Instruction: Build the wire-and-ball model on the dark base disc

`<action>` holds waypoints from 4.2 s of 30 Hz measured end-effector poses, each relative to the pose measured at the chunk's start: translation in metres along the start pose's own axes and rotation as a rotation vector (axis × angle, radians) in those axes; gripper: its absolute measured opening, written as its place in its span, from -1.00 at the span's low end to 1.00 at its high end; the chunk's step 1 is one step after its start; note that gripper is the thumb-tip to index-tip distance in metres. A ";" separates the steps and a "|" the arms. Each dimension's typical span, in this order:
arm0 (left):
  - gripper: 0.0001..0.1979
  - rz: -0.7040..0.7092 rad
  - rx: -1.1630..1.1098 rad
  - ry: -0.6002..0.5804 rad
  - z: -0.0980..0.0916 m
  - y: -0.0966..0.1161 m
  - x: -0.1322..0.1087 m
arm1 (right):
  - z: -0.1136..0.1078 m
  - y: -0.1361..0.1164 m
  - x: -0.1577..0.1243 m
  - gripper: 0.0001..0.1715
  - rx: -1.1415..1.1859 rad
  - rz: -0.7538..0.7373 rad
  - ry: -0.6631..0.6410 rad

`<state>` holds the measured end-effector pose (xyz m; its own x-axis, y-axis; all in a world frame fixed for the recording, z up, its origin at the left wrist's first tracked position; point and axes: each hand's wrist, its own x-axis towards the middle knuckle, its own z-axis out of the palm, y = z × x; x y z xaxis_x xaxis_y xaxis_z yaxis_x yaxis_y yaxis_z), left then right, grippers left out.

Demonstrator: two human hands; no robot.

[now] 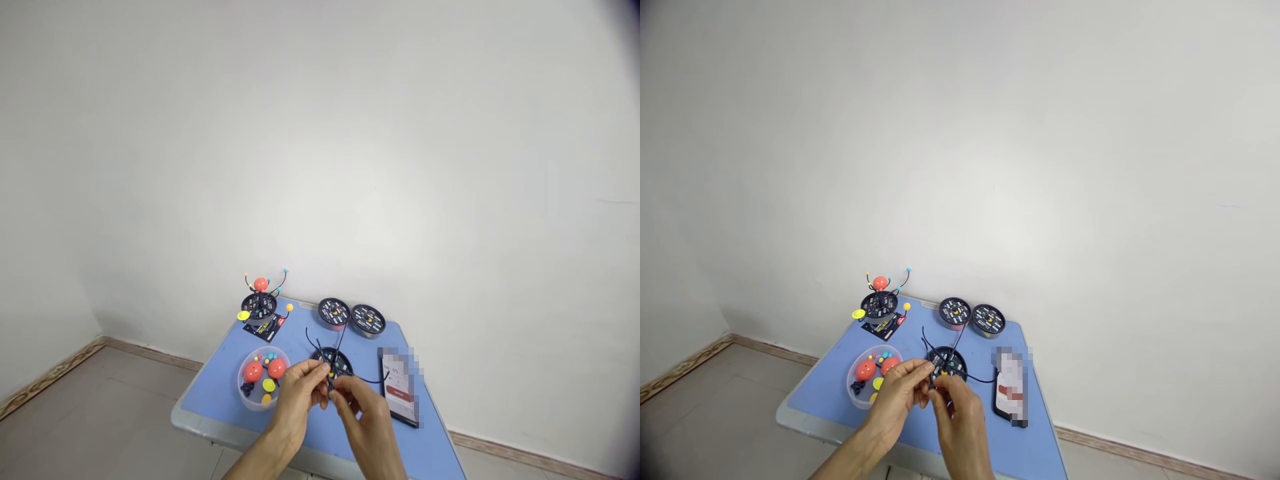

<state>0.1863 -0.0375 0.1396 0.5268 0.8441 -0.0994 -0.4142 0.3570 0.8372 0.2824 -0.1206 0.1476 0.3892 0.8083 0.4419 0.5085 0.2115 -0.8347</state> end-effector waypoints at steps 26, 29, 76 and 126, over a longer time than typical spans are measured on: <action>-0.64 0.005 0.161 0.027 0.006 -0.010 0.107 | -0.013 0.059 0.093 -0.78 -0.286 0.061 -0.147; -0.66 -0.016 0.167 0.048 0.002 -0.018 0.111 | -0.010 0.066 0.090 -0.78 -0.330 0.065 -0.158; -0.87 -0.119 0.864 0.126 0.004 -0.024 0.110 | 0.008 0.071 0.083 -0.76 -0.855 0.237 -0.338; -0.79 0.323 1.872 -0.082 -0.145 0.049 0.027 | 0.123 0.014 0.073 -0.69 -0.979 -0.195 -0.731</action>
<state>0.0723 0.0606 0.1002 0.6567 0.7423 0.1335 0.7032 -0.6666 0.2473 0.2236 0.0089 0.1281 -0.1180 0.9928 -0.0181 0.9923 0.1173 -0.0392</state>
